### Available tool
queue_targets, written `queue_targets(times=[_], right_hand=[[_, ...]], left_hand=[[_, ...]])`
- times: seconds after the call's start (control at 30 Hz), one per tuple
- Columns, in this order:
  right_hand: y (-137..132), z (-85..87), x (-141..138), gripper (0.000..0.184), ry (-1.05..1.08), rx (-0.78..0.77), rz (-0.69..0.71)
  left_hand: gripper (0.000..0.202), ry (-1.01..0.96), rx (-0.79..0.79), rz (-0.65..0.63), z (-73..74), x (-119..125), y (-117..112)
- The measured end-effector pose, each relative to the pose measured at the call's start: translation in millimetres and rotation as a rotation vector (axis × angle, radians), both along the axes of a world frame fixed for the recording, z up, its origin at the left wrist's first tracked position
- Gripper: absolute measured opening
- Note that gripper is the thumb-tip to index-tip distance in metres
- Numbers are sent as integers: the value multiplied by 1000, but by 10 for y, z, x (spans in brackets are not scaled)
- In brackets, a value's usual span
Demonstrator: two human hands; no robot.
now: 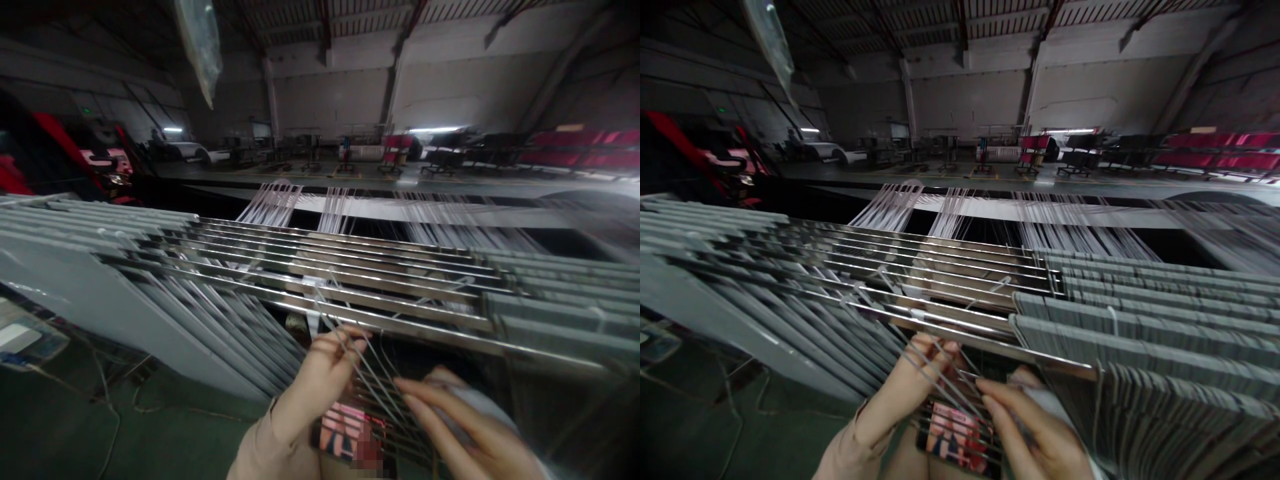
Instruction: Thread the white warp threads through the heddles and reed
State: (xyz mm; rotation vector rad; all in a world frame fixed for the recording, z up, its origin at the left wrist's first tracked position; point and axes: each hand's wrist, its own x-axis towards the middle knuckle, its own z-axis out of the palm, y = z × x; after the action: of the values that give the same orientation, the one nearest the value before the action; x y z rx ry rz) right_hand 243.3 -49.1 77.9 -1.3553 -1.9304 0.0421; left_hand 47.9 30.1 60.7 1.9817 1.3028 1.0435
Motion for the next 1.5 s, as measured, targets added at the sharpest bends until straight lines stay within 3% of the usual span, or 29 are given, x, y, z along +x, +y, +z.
queue_targets(times=[0.1, 0.2, 0.27, 0.37, 0.47, 0.6, 0.67, 0.73, 0.8, 0.93, 1.03, 1.13, 1.2, 1.27, 1.33, 1.4, 1.5], right_hand=[[57, -35, -15, 22, 4, -118, 43], [121, -63, -53, 22, 35, -225, 83], [143, -51, -76, 19, 59, -228, 81], [136, -4, -97, 19, 87, -224, 59], [121, 10, -132, 20, 95, -258, 54], [119, -14, -166, 23, 109, -356, 136], [113, -5, -138, 22, 85, -336, 115], [104, 18, -97, 21, 66, -284, 63], [107, 38, -78, 21, 62, -284, 64], [166, 9, -132, 21, 61, -338, 109], [192, -39, -135, 19, 102, -333, 89], [164, -47, -95, 20, 93, -378, 68], [147, -25, -101, 22, 93, -399, 74], [153, 6, -143, 22, 112, -422, 112], [167, 26, -187, 22, 139, -418, 118], [155, 26, -193, 19, 171, -358, 90], [55, 9, -117, 12, 219, -117, 2]], left_hand=[[23, -170, 98, -152, 105, -54, -292], [23, 26, 78, -270, 150, -118, -481], [24, 110, 33, -274, 176, -174, -469], [20, -17, 7, -243, 237, -265, -368], [17, -125, -20, -323, 253, -274, -379], [23, -66, 58, -464, 158, -187, -506], [23, -71, 32, -410, 140, -197, -503], [23, -176, -91, -297, 170, -250, -465], [25, -264, -134, -269, 215, -292, -442], [18, -2, -21, -477, 197, -223, -482], [22, 124, -10, -361, 141, -165, -442], [23, 10, -44, -267, 175, -206, -362], [21, -31, -60, -338, 224, -246, -378], [19, 40, -39, -449, 244, -257, -450], [21, 140, -6, -484, 218, -238, -505], [23, 135, 20, -411, 162, -204, -458], [17, -125, -1, -156, 69, -151, -153]])
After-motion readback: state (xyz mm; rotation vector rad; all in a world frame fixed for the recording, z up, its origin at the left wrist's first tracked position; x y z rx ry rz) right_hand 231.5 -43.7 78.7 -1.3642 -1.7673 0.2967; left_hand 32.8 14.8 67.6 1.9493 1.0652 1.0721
